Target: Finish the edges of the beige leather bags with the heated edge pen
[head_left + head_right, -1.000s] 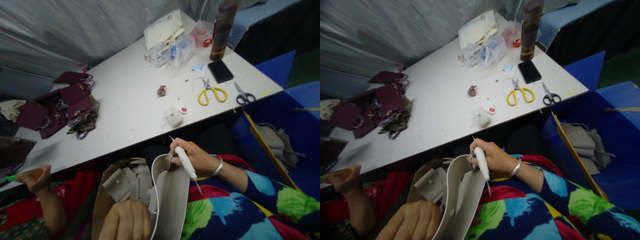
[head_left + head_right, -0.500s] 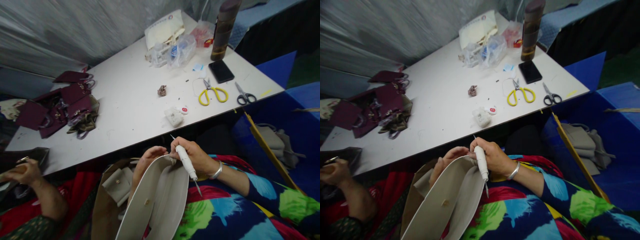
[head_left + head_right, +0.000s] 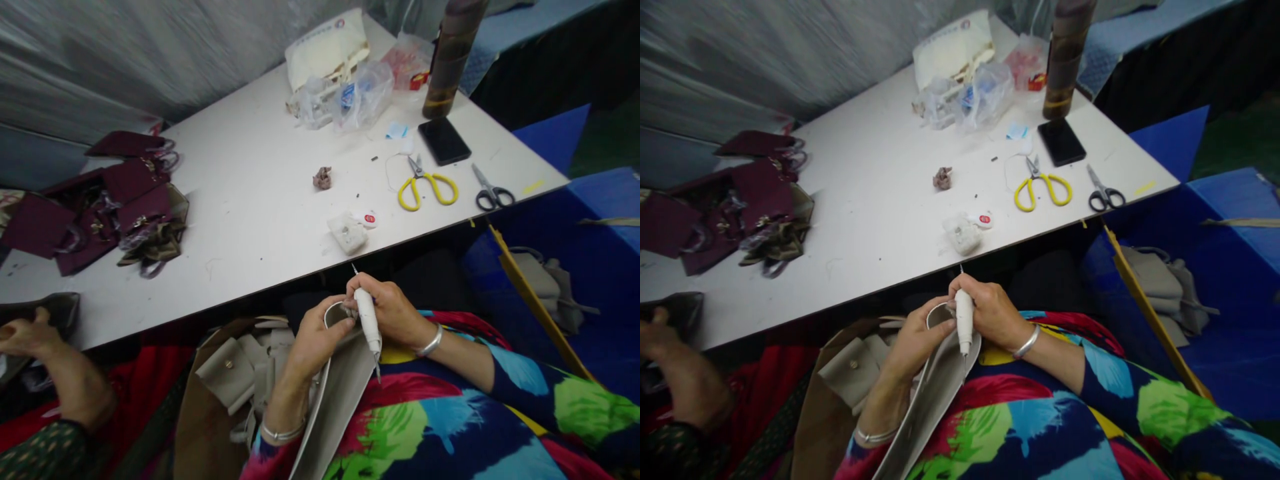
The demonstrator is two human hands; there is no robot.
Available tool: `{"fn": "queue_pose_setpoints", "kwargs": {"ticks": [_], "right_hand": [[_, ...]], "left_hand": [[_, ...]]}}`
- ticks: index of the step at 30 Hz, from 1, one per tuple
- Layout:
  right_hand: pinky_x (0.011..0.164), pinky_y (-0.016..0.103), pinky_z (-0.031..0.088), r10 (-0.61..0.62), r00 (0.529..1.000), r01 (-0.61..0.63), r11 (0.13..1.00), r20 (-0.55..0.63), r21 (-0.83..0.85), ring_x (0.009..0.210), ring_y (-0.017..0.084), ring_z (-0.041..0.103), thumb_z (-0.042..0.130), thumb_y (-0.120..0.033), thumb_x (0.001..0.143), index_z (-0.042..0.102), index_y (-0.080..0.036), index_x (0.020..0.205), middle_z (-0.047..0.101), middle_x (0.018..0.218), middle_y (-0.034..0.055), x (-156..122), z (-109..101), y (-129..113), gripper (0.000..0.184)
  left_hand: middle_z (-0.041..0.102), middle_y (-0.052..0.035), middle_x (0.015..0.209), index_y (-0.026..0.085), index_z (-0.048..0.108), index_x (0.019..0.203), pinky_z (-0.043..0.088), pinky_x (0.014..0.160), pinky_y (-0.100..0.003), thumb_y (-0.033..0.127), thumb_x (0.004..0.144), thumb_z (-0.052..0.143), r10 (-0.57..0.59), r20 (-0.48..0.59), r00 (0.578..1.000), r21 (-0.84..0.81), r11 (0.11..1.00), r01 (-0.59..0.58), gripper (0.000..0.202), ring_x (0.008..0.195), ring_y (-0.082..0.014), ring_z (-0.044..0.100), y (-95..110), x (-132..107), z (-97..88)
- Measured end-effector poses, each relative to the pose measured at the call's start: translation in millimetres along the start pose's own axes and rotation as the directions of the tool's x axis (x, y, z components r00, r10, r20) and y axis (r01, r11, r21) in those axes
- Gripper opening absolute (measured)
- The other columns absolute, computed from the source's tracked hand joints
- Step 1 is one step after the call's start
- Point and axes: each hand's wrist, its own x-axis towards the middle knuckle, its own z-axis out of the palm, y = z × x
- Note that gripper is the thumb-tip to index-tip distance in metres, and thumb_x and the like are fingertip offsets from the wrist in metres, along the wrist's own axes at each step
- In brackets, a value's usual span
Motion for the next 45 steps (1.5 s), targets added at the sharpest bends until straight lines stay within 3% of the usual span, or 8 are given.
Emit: {"fn": "queue_pose_setpoints", "kwargs": {"ticks": [10, 15, 20, 22, 26, 30, 38, 45], "right_hand": [[0.067, 0.024, 0.050, 0.010, 0.999, -0.007, 0.997, -0.032, 0.073, 0.071, 0.013, 0.065, 0.069, -0.033, 0.099, 0.061, -0.024, 0.099, 0.069, 0.083, -0.0021, 2.0, -0.1, 2.1, 0.013], [0.082, 0.030, 0.057, -0.018, 0.994, 0.044, 0.972, -0.109, 0.231, 0.090, 0.019, 0.074, 0.059, -0.045, 0.105, 0.060, -0.026, 0.124, 0.077, 0.099, 0.0035, -5.0, -25.5, 1.4, 0.027], [0.080, 0.032, 0.053, -0.047, 0.951, 0.050, 0.999, -0.305, 0.003, 0.083, 0.019, 0.066, 0.055, -0.053, 0.106, 0.071, -0.025, 0.120, 0.069, 0.091, 0.0033, 5.4, -54.5, 3.7, 0.035], [0.079, 0.031, 0.051, -0.023, 0.939, 0.002, 0.998, -0.344, -0.062, 0.080, 0.017, 0.063, 0.055, -0.051, 0.106, 0.071, -0.024, 0.113, 0.065, 0.086, 0.0019, 14.7, -59.5, 5.9, 0.032], [0.067, 0.029, 0.047, 0.030, 0.929, -0.042, 0.999, -0.370, -0.027, 0.068, 0.015, 0.055, 0.059, -0.048, 0.105, 0.060, -0.023, 0.104, 0.059, 0.077, -0.0024, 32.7, -58.4, 12.8, 0.024], [0.068, 0.028, 0.048, -0.019, 0.915, -0.021, 0.995, -0.403, -0.094, 0.070, 0.015, 0.058, 0.070, -0.045, 0.098, 0.063, -0.023, 0.097, 0.064, 0.080, -0.0016, 44.6, -55.4, 17.7, 0.024], [0.069, 0.029, 0.051, -0.078, 0.900, 0.001, 0.984, -0.430, -0.177, 0.072, 0.015, 0.061, 0.069, -0.038, 0.100, 0.068, -0.021, 0.100, 0.068, 0.085, 0.0000, 59.4, -60.1, 27.5, 0.017], [0.076, 0.029, 0.052, -0.080, 0.915, 0.002, 0.981, -0.395, -0.195, 0.077, 0.016, 0.064, 0.069, -0.037, 0.100, 0.069, -0.021, 0.098, 0.068, 0.089, 0.0007, 69.3, -60.0, 28.8, 0.016]], "left_hand": [[0.080, -0.0056, 0.085, 0.015, 0.082, 0.088, 0.053, 0.078, -0.029, 0.028, 0.072, 0.084, -0.005, -0.294, 0.956, -0.027, 1.000, -0.003, 0.020, 0.079, -0.0201, 0.070, -12.3, -0.8, 15.9], [0.070, -0.0001, 0.064, 0.015, 0.073, 0.077, 0.048, 0.059, -0.024, 0.034, 0.060, 0.095, -0.109, -0.397, 0.911, -0.272, 0.962, -0.003, 0.034, 0.056, -0.0140, 0.061, 14.5, -11.8, -43.5], [0.069, 0.0005, 0.063, 0.015, 0.071, 0.084, 0.047, 0.053, -0.023, 0.035, 0.055, 0.098, -0.177, -0.464, 0.868, -0.402, 0.915, -0.028, 0.044, 0.051, -0.0146, 0.060, 49.6, -13.2, -100.6], [0.067, -0.0001, 0.062, 0.014, 0.071, 0.082, 0.047, 0.054, -0.023, 0.035, 0.057, 0.096, -0.187, -0.396, 0.899, -0.428, 0.904, -0.001, 0.042, 0.052, -0.0139, 0.059, 49.0, -1.6, -91.4], [0.063, -0.0007, 0.061, 0.013, 0.070, 0.073, 0.044, 0.057, -0.024, 0.032, 0.057, 0.094, -0.228, -0.138, 0.964, -0.477, 0.868, 0.137, 0.035, 0.055, -0.0139, 0.057, 24.5, 36.0, -28.8], [0.059, 0.0003, 0.058, 0.015, 0.067, 0.067, 0.040, 0.055, -0.025, 0.034, 0.051, 0.094, -0.283, 0.000, 0.959, -0.536, 0.810, 0.239, 0.036, 0.053, -0.0121, 0.050, 2.4, 66.9, 15.9], [0.062, -0.0009, 0.062, 0.014, 0.072, 0.070, 0.038, 0.060, -0.025, 0.037, 0.061, 0.085, -0.250, -0.162, 0.955, -0.292, 0.936, 0.196, 0.029, 0.060, -0.0131, 0.049, 0.0, 76.6, 10.9], [0.064, -0.0010, 0.068, 0.014, 0.073, 0.077, 0.040, 0.066, -0.027, 0.036, 0.071, 0.077, -0.153, -0.061, 0.986, -0.064, 0.987, 0.149, 0.022, 0.065, -0.0146, 0.052, 5.2, 75.6, 12.8]]}}
